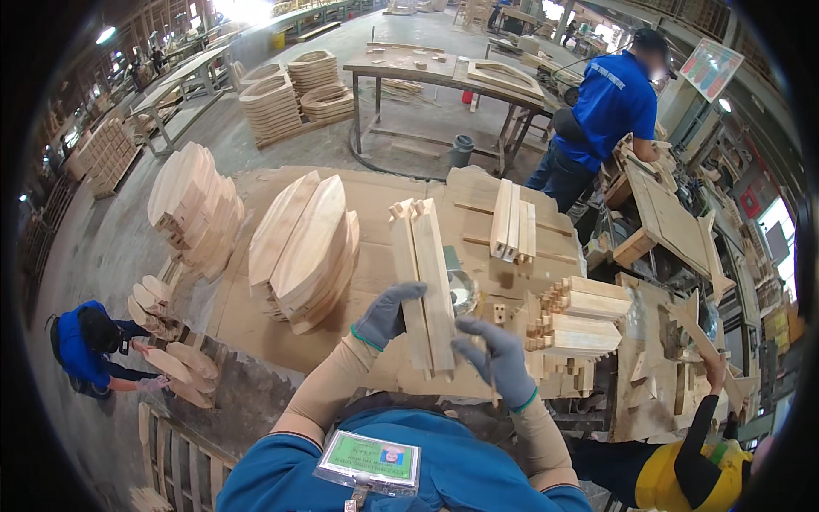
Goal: The person applies glue to small wooden components using a brush and a container of white adhesive. They repeatedly dip the brush, apply glue to specific areas of the parts, and place the glued pieces onto a stack on the workbench.
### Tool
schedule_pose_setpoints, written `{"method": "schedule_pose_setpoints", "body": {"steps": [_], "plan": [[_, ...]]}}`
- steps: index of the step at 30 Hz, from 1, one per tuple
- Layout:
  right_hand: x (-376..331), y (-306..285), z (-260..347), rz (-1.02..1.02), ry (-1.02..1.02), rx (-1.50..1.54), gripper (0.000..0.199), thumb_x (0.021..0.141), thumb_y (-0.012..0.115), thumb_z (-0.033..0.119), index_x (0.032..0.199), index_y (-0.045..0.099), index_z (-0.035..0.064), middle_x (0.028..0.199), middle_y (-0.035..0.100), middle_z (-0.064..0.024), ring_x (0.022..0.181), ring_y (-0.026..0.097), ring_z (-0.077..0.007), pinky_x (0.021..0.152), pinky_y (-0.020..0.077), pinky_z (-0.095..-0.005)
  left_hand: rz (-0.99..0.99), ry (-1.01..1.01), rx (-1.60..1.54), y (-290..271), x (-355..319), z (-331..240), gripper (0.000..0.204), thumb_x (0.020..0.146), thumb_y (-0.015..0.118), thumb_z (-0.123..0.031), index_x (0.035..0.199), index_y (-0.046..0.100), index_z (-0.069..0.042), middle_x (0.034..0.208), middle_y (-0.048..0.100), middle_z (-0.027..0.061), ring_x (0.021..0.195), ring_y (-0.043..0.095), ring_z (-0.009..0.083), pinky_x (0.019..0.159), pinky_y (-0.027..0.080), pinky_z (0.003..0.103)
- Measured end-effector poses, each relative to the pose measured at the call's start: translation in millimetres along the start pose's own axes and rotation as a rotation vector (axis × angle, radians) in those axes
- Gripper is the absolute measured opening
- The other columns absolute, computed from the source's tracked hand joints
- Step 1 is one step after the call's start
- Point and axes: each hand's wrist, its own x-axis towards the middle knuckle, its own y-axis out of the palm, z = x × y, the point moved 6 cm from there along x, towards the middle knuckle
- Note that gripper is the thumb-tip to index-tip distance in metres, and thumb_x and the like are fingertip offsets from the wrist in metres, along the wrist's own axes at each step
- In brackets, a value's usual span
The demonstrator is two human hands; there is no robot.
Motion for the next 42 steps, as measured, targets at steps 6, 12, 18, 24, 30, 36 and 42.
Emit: {"method": "schedule_pose_setpoints", "body": {"steps": [6,12,18,24,30,36,42], "plan": [[76.2,24.9,1.0,-0.358,0.144,0.679,0.054,0.081,0.072,0.015,0.127,0.049,-0.0019,0.114,0.062,-0.0150,0.105,0.061,-0.0203,0.087,0.0506,-0.0334,0.081,-0.114,0.387,5.5,-31.7,-20.5,0.056,0.070,0.068,-0.008,0.123,0.052,0.002,0.109,0.063,0.0136,0.095,0.065,0.0236,0.087,0.052,0.035],[84.5,42.9,8.3,-0.194,0.256,0.697,0.051,0.079,0.064,0.018,0.123,0.049,-0.0036,0.109,0.060,-0.0103,0.095,0.059,-0.0149,0.083,0.0500,-0.0295,0.117,-0.187,0.405,2.7,-45.2,-23.4,0.061,0.067,0.073,-0.004,0.124,0.052,0.001,0.108,0.063,0.0122,0.098,0.064,0.0221,0.088,0.051,0.035],[84.5,43.4,12.5,-0.268,0.309,0.733,0.051,0.080,0.069,0.023,0.120,0.051,-0.0038,0.106,0.061,-0.0109,0.096,0.060,-0.0161,0.083,0.0509,-0.0302,0.151,-0.237,0.437,-6.2,-44.0,-23.9,0.062,0.068,0.073,-0.002,0.126,0.051,0.001,0.110,0.063,0.0127,0.100,0.063,0.0226,0.090,0.050,0.036],[81.9,38.9,-10.4,-0.293,0.308,0.694,0.052,0.081,0.070,0.021,0.122,0.050,-0.0035,0.108,0.061,-0.0109,0.096,0.061,-0.0156,0.082,0.0514,-0.0303,0.162,-0.276,0.453,1.4,-35.3,-21.0,0.061,0.070,0.073,-0.001,0.127,0.051,0.001,0.110,0.063,0.0115,0.102,0.062,0.0224,0.092,0.049,0.035],[78.6,26.2,-17.5,-0.300,0.342,0.834,0.051,0.082,0.069,0.020,0.123,0.048,-0.0036,0.110,0.060,-0.0104,0.099,0.060,-0.0157,0.085,0.0505,-0.0294,0.056,-0.187,0.490,2.0,-22.2,-8.4,0.077,0.070,0.077,-0.007,0.137,0.038,0.000,0.122,0.055,0.0106,0.109,0.057,0.0204,0.096,0.045,0.034],[67.9,14.3,-41.3,-0.444,0.265,0.823,0.057,0.080,0.073,0.016,0.125,0.046,-0.0024,0.112,0.059,-0.0100,0.101,0.059,-0.0163,0.087,0.0492,-0.0295,-0.236,0.322,1.167,32.2,-27.8,-1.4,0.092,0.066,0.081,-0.020,0.139,0.029,0.001,0.125,0.052,0.0195,0.113,0.055,0.0277,0.094,0.046,0.036],[58.7,11.9,-72.4,-0.271,0.273,0.828,0.043,0.089,0.064,0.019,0.122,0.049,-0.0038,0.108,0.058,-0.0102,0.099,0.058,-0.0163,0.089,0.0484,-0.0283,-0.498,0.412,1.608,8.5,-35.9,3.8,0.086,0.063,0.084,-0.024,0.131,0.036,0.000,0.109,0.058,0.0221,0.095,0.063,0.0345,0.079,0.051,0.040]]}}
